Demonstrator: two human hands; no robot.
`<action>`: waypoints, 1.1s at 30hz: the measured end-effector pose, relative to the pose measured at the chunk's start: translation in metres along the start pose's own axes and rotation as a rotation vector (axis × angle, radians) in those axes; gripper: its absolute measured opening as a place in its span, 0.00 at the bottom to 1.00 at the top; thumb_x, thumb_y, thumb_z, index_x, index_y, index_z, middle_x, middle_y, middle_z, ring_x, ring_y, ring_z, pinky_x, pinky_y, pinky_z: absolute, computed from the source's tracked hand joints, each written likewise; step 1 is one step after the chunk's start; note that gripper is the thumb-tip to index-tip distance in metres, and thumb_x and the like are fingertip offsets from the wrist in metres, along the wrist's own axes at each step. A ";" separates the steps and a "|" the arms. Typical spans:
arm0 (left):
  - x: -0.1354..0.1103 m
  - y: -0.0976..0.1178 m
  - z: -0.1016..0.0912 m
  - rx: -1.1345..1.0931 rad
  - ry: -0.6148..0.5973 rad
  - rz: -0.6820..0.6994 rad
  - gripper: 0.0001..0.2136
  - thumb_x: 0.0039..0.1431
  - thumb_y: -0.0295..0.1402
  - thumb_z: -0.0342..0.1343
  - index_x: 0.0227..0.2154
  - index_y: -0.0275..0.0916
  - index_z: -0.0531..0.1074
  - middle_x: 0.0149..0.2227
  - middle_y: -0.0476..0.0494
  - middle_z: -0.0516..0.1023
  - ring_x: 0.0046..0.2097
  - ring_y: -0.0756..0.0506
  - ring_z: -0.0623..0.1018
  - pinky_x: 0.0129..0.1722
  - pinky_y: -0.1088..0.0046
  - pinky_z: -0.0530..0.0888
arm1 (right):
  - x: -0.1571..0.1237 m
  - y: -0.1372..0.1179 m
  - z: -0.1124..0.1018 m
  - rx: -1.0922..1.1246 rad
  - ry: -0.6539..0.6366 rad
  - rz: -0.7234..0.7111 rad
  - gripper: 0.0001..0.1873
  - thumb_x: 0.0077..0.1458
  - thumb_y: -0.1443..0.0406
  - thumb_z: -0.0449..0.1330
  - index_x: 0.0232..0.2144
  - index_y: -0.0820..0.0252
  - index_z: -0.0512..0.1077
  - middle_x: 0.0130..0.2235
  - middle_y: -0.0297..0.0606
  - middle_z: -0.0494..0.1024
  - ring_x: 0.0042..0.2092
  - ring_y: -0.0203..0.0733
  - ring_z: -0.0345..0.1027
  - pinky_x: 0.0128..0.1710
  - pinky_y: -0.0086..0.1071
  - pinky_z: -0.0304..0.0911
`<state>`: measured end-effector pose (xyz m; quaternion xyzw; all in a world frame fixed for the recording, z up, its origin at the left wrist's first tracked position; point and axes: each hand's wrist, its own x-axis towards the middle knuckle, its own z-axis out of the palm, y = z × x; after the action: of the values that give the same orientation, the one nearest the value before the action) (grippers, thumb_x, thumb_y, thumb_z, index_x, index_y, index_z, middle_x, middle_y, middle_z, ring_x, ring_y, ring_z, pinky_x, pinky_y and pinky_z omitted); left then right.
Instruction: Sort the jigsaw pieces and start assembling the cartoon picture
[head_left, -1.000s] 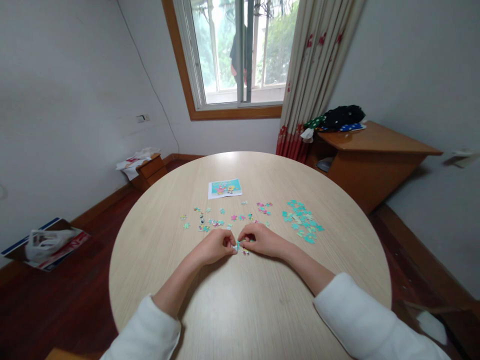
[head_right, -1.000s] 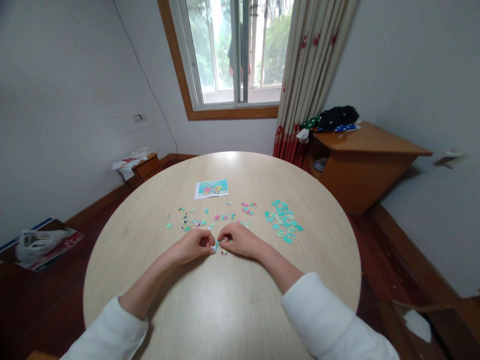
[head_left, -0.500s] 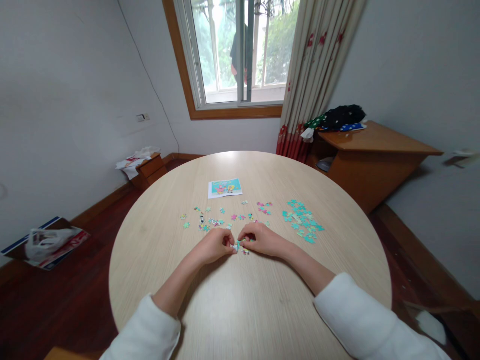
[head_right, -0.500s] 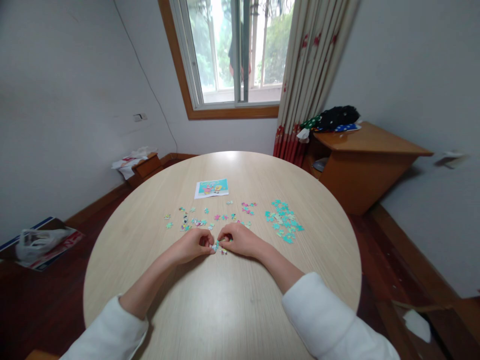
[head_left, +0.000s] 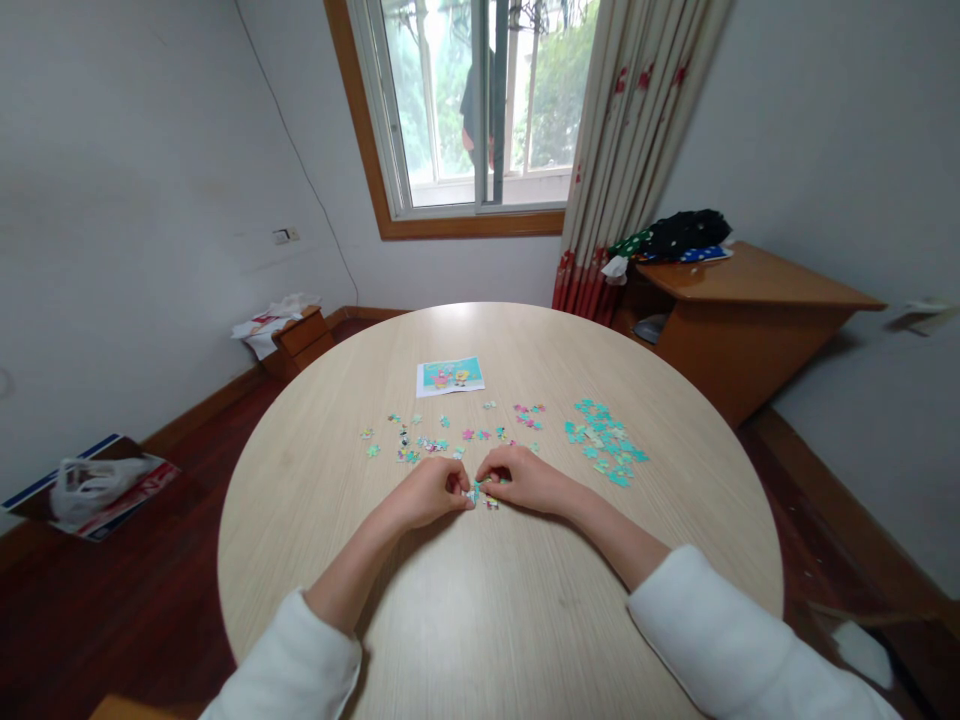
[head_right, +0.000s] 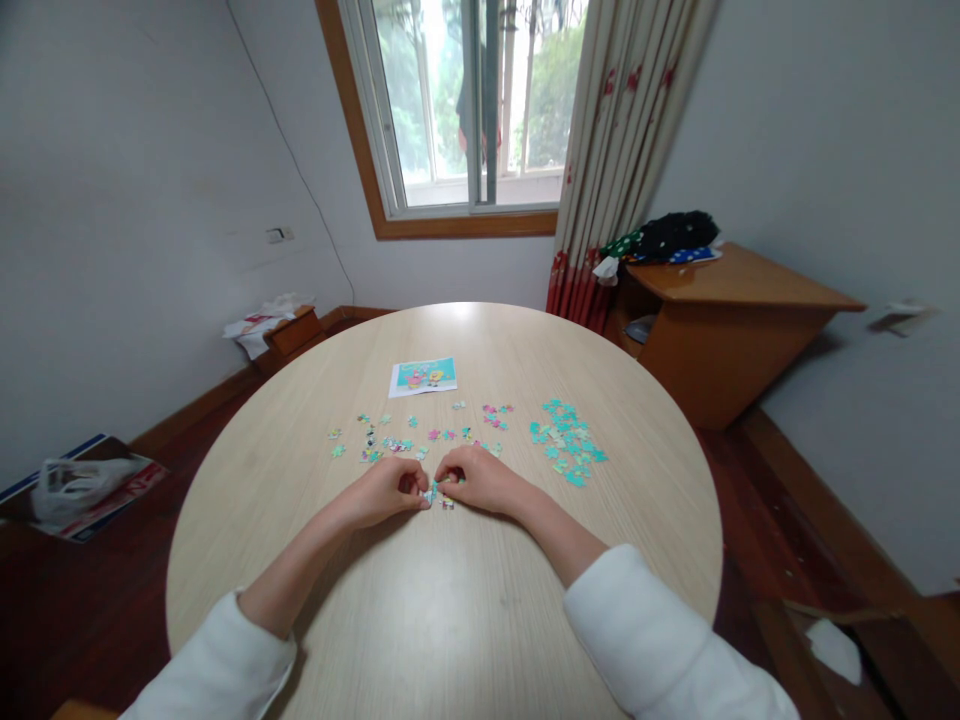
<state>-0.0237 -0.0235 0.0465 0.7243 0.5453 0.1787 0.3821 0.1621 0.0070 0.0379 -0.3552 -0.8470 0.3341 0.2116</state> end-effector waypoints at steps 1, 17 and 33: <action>0.000 0.000 0.000 0.000 -0.003 0.001 0.07 0.42 0.33 0.60 0.24 0.35 0.71 0.21 0.53 0.68 0.25 0.51 0.67 0.26 0.77 0.61 | 0.000 0.000 0.000 -0.001 -0.001 0.000 0.08 0.45 0.73 0.57 0.27 0.64 0.76 0.23 0.32 0.70 0.26 0.31 0.60 0.27 0.24 0.53; 0.000 0.001 -0.001 0.004 -0.003 0.006 0.07 0.42 0.32 0.60 0.24 0.35 0.71 0.21 0.53 0.68 0.25 0.51 0.67 0.26 0.77 0.61 | 0.000 0.002 0.000 0.004 0.000 -0.012 0.07 0.46 0.73 0.57 0.28 0.64 0.76 0.24 0.32 0.70 0.27 0.31 0.60 0.27 0.24 0.54; 0.000 0.001 -0.001 0.017 -0.006 0.007 0.07 0.43 0.33 0.59 0.25 0.35 0.72 0.21 0.52 0.68 0.25 0.51 0.66 0.27 0.76 0.61 | 0.000 0.000 0.000 -0.001 -0.001 -0.006 0.07 0.46 0.72 0.57 0.28 0.63 0.76 0.24 0.32 0.71 0.27 0.31 0.60 0.27 0.24 0.53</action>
<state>-0.0239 -0.0234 0.0477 0.7300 0.5430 0.1734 0.3770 0.1621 0.0069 0.0382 -0.3526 -0.8483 0.3333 0.2120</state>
